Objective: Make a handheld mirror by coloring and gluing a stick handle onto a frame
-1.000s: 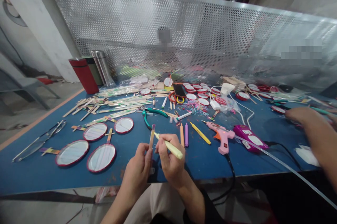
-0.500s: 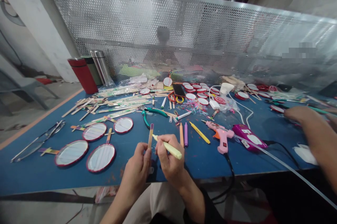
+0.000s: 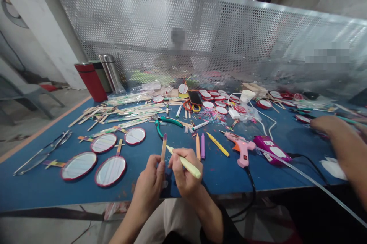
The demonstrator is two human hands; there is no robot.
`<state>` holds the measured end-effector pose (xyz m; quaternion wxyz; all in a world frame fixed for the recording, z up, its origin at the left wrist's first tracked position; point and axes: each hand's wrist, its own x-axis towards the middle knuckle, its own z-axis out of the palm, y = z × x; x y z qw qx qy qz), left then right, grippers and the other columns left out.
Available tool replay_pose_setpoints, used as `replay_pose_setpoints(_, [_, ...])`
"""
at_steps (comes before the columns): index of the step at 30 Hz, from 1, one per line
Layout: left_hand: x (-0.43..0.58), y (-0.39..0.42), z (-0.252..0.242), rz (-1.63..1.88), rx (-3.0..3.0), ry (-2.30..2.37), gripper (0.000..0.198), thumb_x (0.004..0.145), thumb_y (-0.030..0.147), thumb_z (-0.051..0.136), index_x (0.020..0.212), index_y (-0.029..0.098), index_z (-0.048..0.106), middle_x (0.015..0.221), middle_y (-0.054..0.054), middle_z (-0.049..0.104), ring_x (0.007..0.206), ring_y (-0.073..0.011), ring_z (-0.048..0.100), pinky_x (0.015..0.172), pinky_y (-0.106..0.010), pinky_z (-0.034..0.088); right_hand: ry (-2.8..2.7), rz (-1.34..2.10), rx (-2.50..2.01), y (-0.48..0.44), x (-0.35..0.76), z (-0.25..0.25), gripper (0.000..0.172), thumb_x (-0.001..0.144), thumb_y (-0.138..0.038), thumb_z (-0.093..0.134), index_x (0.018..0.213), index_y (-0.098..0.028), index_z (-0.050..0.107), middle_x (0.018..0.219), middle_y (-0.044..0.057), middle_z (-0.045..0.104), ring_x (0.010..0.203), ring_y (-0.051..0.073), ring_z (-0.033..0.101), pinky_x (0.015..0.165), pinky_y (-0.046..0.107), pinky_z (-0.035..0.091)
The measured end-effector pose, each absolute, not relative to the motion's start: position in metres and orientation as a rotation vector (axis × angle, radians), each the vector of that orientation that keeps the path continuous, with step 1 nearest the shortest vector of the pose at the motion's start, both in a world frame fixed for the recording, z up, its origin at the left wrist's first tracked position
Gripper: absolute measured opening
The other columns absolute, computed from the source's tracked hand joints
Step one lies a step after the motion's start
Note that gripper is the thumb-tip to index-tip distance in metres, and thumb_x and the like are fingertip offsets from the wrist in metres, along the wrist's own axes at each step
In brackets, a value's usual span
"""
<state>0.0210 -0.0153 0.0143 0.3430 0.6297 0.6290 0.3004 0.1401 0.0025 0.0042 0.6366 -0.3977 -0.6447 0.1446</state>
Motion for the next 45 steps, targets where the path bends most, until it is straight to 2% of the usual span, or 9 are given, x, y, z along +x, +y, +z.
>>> replay_pose_setpoints(4, [0.0212,-0.0157,0.0149,0.814,1.637,1.643,0.022,0.096,0.035,0.027,0.090,0.024,0.046,0.063,0.001,0.060,0.059,-0.0187,0.061,0.057,-0.024,0.036,-1.559,0.316,-0.936,0.0032,0.1402,0.0034,0.012,0.091,-0.017,0.050,0.099,-0.020,0.058,0.071,0.000,0.066,0.061,0.014,0.066,0.062,0.028,0.054])
replay_pose_setpoints(9, [0.0204,-0.0147,0.0136,0.806,1.618,1.619,0.022,0.096,0.035,0.027,0.090,0.024,0.045,0.061,0.002,0.057,0.056,-0.0182,0.059,0.056,-0.023,0.035,-1.489,0.302,-0.946,0.0030,0.1393,0.0053,0.011,0.092,-0.017,0.048,0.096,-0.020,0.057,0.066,-0.003,0.063,0.057,0.013,0.064,0.060,0.027,0.053])
replay_pose_setpoints(14, [0.0201,-0.0137,0.0131,0.797,1.611,1.604,0.023,0.096,0.037,0.026,0.090,0.024,0.043,0.062,0.002,0.057,0.057,-0.0188,0.058,0.055,-0.024,0.035,-1.570,0.272,-0.950,0.0037,0.1389,0.0057,0.012,0.091,-0.016,0.050,0.098,-0.020,0.058,0.073,0.000,0.065,0.060,0.013,0.065,0.062,0.027,0.053])
replay_pose_setpoints(17, [0.0203,-0.0142,0.0138,0.807,1.606,1.598,0.022,0.096,0.036,0.026,0.090,0.024,0.043,0.063,0.002,0.057,0.057,-0.0191,0.059,0.056,-0.024,0.035,-1.501,0.296,-0.966,0.0037,0.1391,0.0046,0.012,0.092,-0.015,0.049,0.097,-0.020,0.058,0.070,-0.002,0.063,0.056,0.011,0.063,0.058,0.025,0.052])
replay_pose_setpoints(21, [0.0205,-0.0148,0.0147,0.808,1.615,1.606,0.022,0.096,0.036,0.026,0.090,0.024,0.043,0.065,0.001,0.058,0.059,-0.0189,0.060,0.057,-0.024,0.035,-1.533,0.318,-0.921,0.0035,0.1401,0.0018,0.013,0.092,-0.017,0.050,0.101,-0.020,0.058,0.072,-0.001,0.065,0.062,0.013,0.065,0.062,0.027,0.053])
replay_pose_setpoints(26, [0.0204,-0.0146,0.0140,0.776,1.619,1.616,0.022,0.095,0.036,0.025,0.090,0.024,0.043,0.064,0.001,0.058,0.058,-0.0189,0.059,0.056,-0.024,0.034,-1.456,0.360,-0.974,0.0048,0.1402,0.0007,0.011,0.093,-0.017,0.049,0.098,-0.020,0.057,0.071,-0.002,0.063,0.058,0.012,0.062,0.059,0.026,0.052])
replay_pose_setpoints(36, [0.0207,-0.0144,0.0118,0.765,1.627,1.602,0.023,0.094,0.038,0.024,0.092,0.025,0.042,0.066,0.000,0.058,0.061,-0.0212,0.060,0.057,-0.025,0.033,-1.513,0.375,-0.906,0.0071,0.1387,-0.0024,0.017,0.091,-0.015,0.052,0.106,-0.021,0.057,0.080,0.001,0.065,0.070,0.014,0.067,0.064,0.026,0.054])
replay_pose_setpoints(42, [0.0207,-0.0148,0.0127,0.763,1.636,1.596,0.023,0.094,0.038,0.023,0.092,0.025,0.042,0.065,0.000,0.057,0.059,-0.0213,0.059,0.057,-0.025,0.031,-1.437,0.314,-0.951,0.0064,0.1377,0.0023,0.013,0.092,-0.014,0.049,0.101,-0.021,0.057,0.073,-0.001,0.065,0.060,0.011,0.064,0.059,0.024,0.053])
replay_pose_setpoints(45, [0.0209,-0.0149,0.0136,0.744,1.638,1.605,0.022,0.094,0.038,0.023,0.092,0.025,0.041,0.065,0.000,0.057,0.060,-0.0219,0.060,0.057,-0.026,0.031,-1.467,0.322,-0.912,0.0066,0.1375,0.0022,0.015,0.092,-0.015,0.050,0.103,-0.021,0.057,0.075,-0.001,0.065,0.062,0.012,0.065,0.061,0.025,0.054])
